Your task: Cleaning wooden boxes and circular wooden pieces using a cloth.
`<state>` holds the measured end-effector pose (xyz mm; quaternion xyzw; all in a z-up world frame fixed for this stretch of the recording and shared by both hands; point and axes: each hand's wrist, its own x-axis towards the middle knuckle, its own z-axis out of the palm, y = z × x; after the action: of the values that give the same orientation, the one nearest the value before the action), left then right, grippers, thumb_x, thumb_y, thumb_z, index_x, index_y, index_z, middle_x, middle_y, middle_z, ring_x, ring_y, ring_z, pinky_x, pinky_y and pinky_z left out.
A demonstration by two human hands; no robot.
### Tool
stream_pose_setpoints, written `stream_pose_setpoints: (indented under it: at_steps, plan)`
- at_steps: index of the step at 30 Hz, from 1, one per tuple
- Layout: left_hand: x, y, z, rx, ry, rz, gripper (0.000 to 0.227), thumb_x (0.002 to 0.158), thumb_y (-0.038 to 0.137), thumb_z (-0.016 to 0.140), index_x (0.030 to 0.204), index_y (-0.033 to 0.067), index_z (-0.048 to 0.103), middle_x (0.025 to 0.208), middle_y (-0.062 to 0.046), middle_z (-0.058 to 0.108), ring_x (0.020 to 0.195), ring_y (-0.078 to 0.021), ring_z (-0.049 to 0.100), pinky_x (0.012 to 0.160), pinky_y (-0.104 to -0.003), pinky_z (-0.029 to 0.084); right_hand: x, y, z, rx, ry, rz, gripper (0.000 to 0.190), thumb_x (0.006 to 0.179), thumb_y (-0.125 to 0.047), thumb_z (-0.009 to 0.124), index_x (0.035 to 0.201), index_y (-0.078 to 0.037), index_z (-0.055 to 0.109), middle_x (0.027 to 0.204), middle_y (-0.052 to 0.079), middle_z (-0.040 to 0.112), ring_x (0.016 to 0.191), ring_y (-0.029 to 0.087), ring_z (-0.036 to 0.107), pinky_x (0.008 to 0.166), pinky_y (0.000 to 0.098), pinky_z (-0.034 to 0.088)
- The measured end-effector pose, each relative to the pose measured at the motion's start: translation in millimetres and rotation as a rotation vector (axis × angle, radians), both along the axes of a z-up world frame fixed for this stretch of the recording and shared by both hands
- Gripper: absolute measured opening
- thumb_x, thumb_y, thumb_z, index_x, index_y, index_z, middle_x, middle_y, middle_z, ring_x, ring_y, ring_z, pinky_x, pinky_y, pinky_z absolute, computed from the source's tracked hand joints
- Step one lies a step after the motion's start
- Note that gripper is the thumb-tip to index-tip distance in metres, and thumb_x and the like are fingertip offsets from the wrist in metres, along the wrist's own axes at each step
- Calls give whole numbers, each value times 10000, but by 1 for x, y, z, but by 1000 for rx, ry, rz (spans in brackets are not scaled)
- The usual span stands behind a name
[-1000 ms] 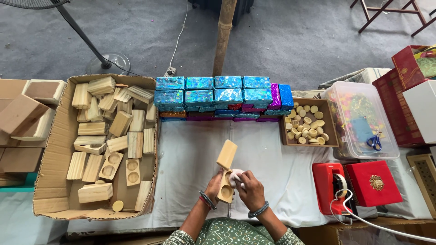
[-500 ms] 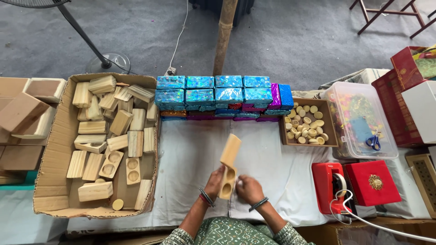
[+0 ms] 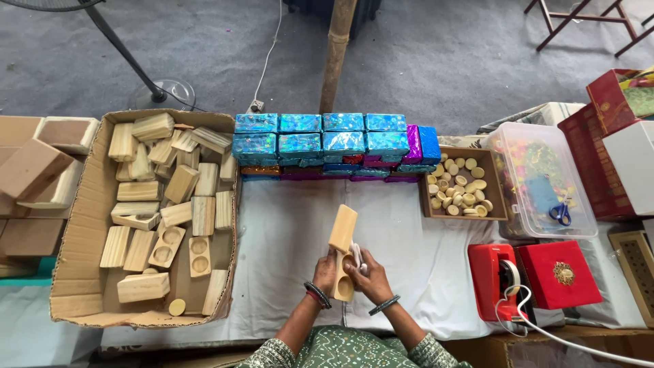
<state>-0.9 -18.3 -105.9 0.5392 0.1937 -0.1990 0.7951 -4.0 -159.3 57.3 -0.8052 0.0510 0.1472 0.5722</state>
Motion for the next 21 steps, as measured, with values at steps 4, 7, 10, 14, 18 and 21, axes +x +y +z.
stream_pose_setpoints:
  at_steps: [4, 7, 10, 14, 18, 21]
  plan:
    - [-10, 1, 9, 171, 11, -29, 796, 1013, 669, 398, 1010, -51, 737, 920, -142, 745, 795, -165, 690, 728, -330, 575, -8, -1, -30, -79, -52, -5, 370, 859, -228, 702, 1191, -68, 658, 801, 97, 743, 677, 117, 674, 609, 308, 573]
    - [-16, -1, 55, 306, -71, -13, 718, 1019, 629, 411, 1109, -12, 720, 1005, -133, 763, 902, -189, 719, 804, -335, 572, -4, -3, -33, -205, -118, -100, 345, 851, -252, 738, 1142, -72, 700, 780, 100, 754, 644, 174, 716, 609, 344, 574]
    - [-17, -1, 123, 469, -283, -36, 617, 997, 556, 476, 1275, 33, 650, 1067, -157, 755, 966, -263, 748, 833, -370, 574, 7, -8, -23, -373, -130, -198, 291, 869, -292, 733, 1083, -94, 720, 747, 108, 744, 649, 215, 733, 601, 380, 556]
    - [-17, -9, 127, 586, -410, -30, 530, 993, 463, 520, 1327, 58, 599, 1069, -214, 747, 971, -359, 756, 809, -429, 591, 12, -11, -22, -372, -224, -204, 304, 892, -363, 710, 1032, -93, 724, 712, 120, 735, 631, 253, 726, 584, 391, 551]
    - [-11, -12, 112, 635, -402, 112, 487, 1031, 426, 489, 1343, 66, 586, 1076, -221, 737, 984, -390, 738, 795, -455, 586, -3, -3, -37, -315, -27, -131, 398, 962, -450, 639, 917, -62, 720, 672, 161, 724, 619, 299, 741, 566, 420, 552]
    - [-1, -7, 102, 728, -393, 176, 497, 1025, 423, 495, 1353, 62, 585, 1059, -223, 736, 966, -405, 728, 786, -462, 580, -27, 9, -43, -463, -136, -23, 391, 988, -444, 580, 914, -80, 701, 695, 174, 725, 631, 335, 719, 577, 432, 533]
